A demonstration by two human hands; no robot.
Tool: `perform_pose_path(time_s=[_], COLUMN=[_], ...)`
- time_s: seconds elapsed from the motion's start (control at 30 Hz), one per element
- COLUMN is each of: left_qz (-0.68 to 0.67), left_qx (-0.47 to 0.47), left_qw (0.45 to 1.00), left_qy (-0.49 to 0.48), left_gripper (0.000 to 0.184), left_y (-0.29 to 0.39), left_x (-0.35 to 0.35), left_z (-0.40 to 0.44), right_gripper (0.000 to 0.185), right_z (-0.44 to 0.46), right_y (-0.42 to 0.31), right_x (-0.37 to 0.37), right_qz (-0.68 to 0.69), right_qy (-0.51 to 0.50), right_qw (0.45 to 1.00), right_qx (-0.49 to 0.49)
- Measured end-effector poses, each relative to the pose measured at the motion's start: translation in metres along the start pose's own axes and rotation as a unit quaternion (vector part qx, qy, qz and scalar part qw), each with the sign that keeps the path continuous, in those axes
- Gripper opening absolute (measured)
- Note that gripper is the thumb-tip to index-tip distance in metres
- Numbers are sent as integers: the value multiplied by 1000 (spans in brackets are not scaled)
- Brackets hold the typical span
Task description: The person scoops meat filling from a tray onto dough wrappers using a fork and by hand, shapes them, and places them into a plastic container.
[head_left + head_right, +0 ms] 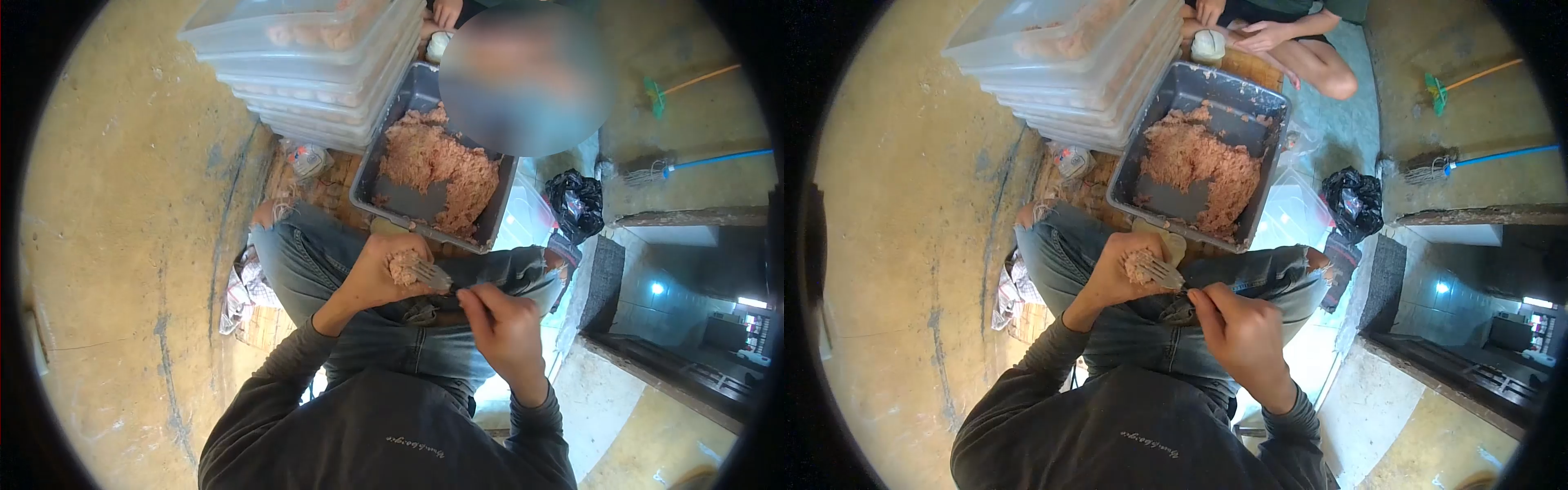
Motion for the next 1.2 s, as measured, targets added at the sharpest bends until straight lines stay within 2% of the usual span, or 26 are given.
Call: perform_pose_path(time_s=[0.07,0.1,0.13,0.2,0.23,0.27,0.33,0.37,0.4,0.47,0.53,0.63,0.67,0.73,0.77,0.83,0.9,0.97,1.0,1.03,1.1,1.13,1.2], left_qz=[-21,-40,-47,-128,-122,-123,-144,-151,-176,-203,-203,-261,-258,-230,-227,-102,-76,-53,-11,32,14,-6,-11], left_qx=[-29,-59,-52,52,69,75,165,198,194,190,109,126,123,189,184,218,207,203,163,120,88,59,60], left_qw=[999,997,997,988,985,986,968,959,953,945,964,951,952,936,938,951,957,960,974,984,991,995,996], left_qy=[15,34,36,69,98,86,122,135,153,171,131,107,110,188,188,193,188,187,158,126,104,81,58], left_gripper=[35,33,33,30,24,24,21,20,21,23,24,28,28,29,29,39,37,35,33,31,29,27,28], left_y=[-1,-2,-11,-38,-39,-39,-49,-53,-52,-56,-52,-53,-49,-48,-50,-54,-43,-38,-37,-34,-28,-23,-21], left_x=[5,9,11,20,23,25,39,45,50,58,61,59,57,56,58,65,70,69,66,60,46,38,25], left_z=[0,0,-7,-22,-28,-36,-53,-61,-65,-71,-71,-72,-71,-71,-71,-71,-62,-53,-45,-37,-23,-16,-7], right_gripper=[21,23,23,23,23,21,18,21,25,28,31,30,31,32,31,31,21,19,17,17,19,19,14], right_z=[-1,1,3,10,12,14,26,34,40,46,48,57,61,69,75,83,86,81,76,71,60,57,48], right_y=[11,5,4,2,9,18,39,54,67,98,115,120,119,121,123,117,109,86,74,63,37,31,21], right_x=[-18,-18,-24,-38,-40,-42,-42,-36,-33,-49,-65,-82,-88,-99,-107,-108,-97,-76,-66,-59,-45,-39,-33], right_qz=[-9,17,15,-13,-13,-19,-24,-75,-126,-154,-185,-214,-183,-149,-133,-114,16,46,72,72,80,74,-31], right_qy=[-60,-35,-42,-49,-41,-57,-78,-53,-28,-45,-64,-101,-103,-102,-108,-110,-129,-132,-133,-133,-94,-86,-124], right_qw=[998,999,999,998,999,998,997,995,990,985,979,971,977,982,985,987,991,990,988,988,990,992,988], right_qx=[-6,-16,-23,35,22,8,-6,-29,-49,-56,-56,-45,-47,-48,-19,18,15,12,2,4,60,58,84])
Point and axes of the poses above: each hand's wrist, its own z-axis towards the middle knuckle, its own x-axis out of the back of the hand, y = z × x, the point moved 5 cm from there along z, towards the middle knuckle, and after that the axes turned 2 degrees about -z, right-handed, at the moved point
